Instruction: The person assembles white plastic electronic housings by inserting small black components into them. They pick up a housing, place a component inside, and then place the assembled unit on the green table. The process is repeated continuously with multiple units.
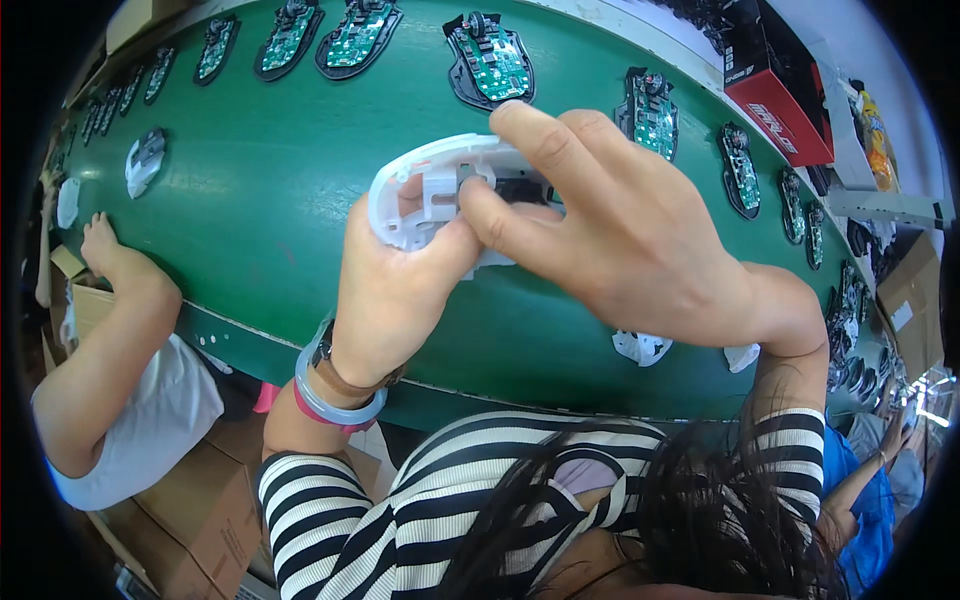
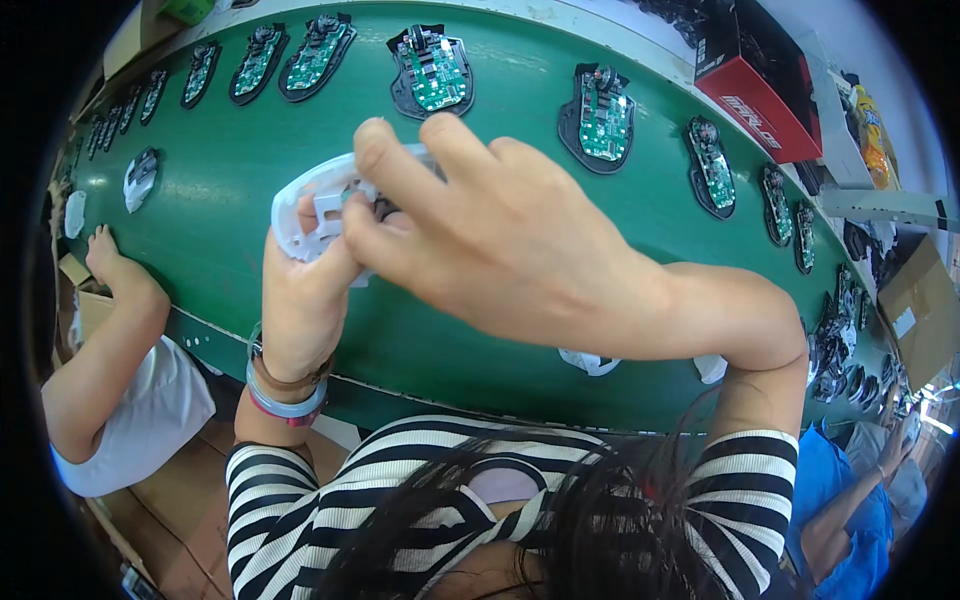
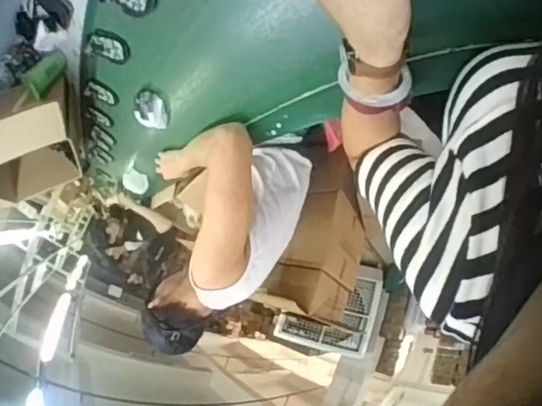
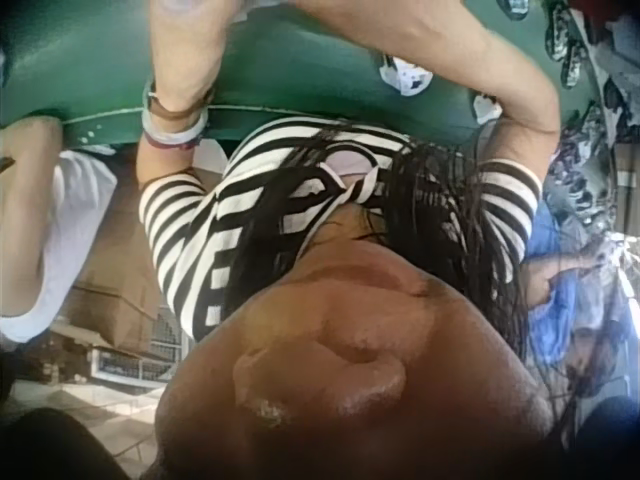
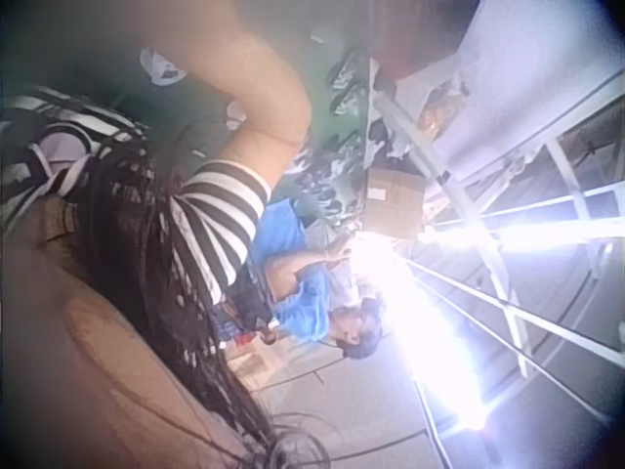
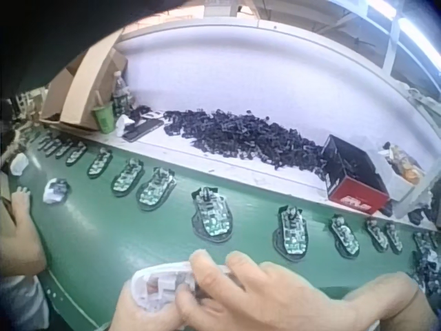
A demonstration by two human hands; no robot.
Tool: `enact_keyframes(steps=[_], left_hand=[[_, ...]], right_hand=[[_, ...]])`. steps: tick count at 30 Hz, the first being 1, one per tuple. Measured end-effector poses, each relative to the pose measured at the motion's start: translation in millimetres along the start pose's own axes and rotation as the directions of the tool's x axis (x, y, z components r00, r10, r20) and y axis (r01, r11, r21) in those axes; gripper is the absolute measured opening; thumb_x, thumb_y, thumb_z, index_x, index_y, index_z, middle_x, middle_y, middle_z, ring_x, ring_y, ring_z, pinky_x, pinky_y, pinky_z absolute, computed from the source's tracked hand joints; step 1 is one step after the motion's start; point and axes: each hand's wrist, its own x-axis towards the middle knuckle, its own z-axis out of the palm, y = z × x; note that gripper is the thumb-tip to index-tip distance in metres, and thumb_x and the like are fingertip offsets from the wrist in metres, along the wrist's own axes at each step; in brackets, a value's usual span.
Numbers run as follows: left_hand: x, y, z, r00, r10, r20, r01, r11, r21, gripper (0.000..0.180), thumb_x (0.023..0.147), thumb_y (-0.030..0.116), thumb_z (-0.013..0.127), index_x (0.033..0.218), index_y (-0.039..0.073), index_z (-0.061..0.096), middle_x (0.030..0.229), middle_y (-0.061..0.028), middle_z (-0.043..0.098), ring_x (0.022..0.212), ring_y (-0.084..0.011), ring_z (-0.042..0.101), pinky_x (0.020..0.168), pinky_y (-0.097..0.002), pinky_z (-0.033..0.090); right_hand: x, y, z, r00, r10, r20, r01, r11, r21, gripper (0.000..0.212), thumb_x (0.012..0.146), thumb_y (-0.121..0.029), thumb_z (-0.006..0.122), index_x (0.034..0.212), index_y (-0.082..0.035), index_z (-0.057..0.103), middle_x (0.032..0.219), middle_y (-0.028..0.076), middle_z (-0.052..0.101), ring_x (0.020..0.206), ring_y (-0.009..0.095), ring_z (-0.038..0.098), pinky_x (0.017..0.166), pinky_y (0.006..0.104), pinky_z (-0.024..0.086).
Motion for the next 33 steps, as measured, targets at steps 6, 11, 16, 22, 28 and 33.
enact_keyframes(steps=[6, 11, 16, 22, 28, 33], left_hand=[[11.5, -3.6, -16.3, 0.998, -0.055, 0.036, 0.051, 0.992, 0.12, 0.025, 0.089, 0.003, 0.061, 0.113, -0.003, 0.064, 0.096, -0.0023, 0.066, 0.083, -0.0079, 0.06, 0.071, -0.0218, 0.049], [3.3, 0.7, -12.5, 0.999, -0.049, 0.01, 0.047, 0.992, 0.12, 0.025, 0.088, 0.004, 0.063, 0.112, -0.003, 0.064, 0.096, -0.0019, 0.066, 0.082, -0.0073, 0.06, 0.069, -0.0215, 0.048], [7.4, -1.4, -10.7, 0.998, -0.04, 0.047, 0.037, 0.997, 0.064, 0.029, 0.088, 0.003, 0.062, 0.116, -0.003, 0.062, 0.099, -0.0033, 0.067, 0.084, -0.0079, 0.061, 0.071, -0.0221, 0.049], [1.1, 1.9, -9.0, 0.998, 0.051, 0.024, -0.055, 0.987, 0.15, 0.036, 0.088, 0.001, 0.057, 0.124, -0.004, 0.058, 0.103, -0.0037, 0.065, 0.086, -0.0066, 0.058, 0.074, -0.0228, 0.049], [5.4, -4.1, -10.2, 0.994, 0.106, 0.014, -0.107, 0.994, 0.029, 0.041, 0.089, -0.002, 0.054, 0.13, -0.004, 0.055, 0.11, -0.0057, 0.064, 0.092, -0.0093, 0.06, 0.08, -0.0245, 0.05], [9.2, -6.6, -10.7, 0.999, 0.022, -0.023, -0.022, 1.0, 0.012, 0.042, 0.088, -0.003, 0.057, 0.129, -0.004, 0.054, 0.117, -0.0088, 0.063, 0.104, -0.016, 0.062, 0.088, -0.0279, 0.051]], right_hand=[[-2.6, -12.2, 11.5, 0.997, 0.077, -0.002, -0.077, 0.996, -0.047, 0.043, 0.07, -0.006, 0.068, 0.113, -0.011, 0.063, 0.122, 0.017, 0.052, 0.085, 0.024, 0.058, 0.061, 0.0292, 0.05], [-3.8, -17.0, 6.3, 0.992, 0.122, -0.012, -0.122, 0.992, 0.018, 0.047, 0.068, -0.006, 0.07, 0.114, -0.011, 0.064, 0.122, 0.017, 0.053, 0.09, 0.025, 0.059, 0.066, 0.0296, 0.052], [-4.2, -7.2, 7.0, 0.962, 0.243, -0.121, -0.169, 0.885, 0.434, 0.051, 0.067, 0.004, 0.076, 0.114, -0.008, 0.06, 0.121, 0.017, 0.053, 0.096, 0.027, 0.058, 0.078, 0.0327, 0.051], [2.5, 2.5, 15.4, 0.926, 0.367, -0.083, -0.242, 0.748, 0.618, 0.05, 0.072, 0.007, 0.076, 0.112, -0.005, 0.05, 0.116, 0.014, 0.051, 0.097, 0.025, 0.056, 0.079, 0.0314, 0.05], [3.6, -1.9, 16.8, 0.98, 0.119, -0.157, -0.069, 0.954, 0.291, 0.035, 0.074, -0.003, 0.071, 0.106, -0.01, 0.062, 0.118, 0.011, 0.053, 0.082, 0.024, 0.06, 0.063, 0.0306, 0.054], [4.1, -13.1, 18.7, 0.991, 0.124, -0.047, -0.125, 0.992, -0.011, 0.028, 0.075, -0.015, 0.065, 0.103, -0.011, 0.061, 0.113, 0.012, 0.055, 0.072, 0.018, 0.054, 0.05, 0.023, 0.048]])
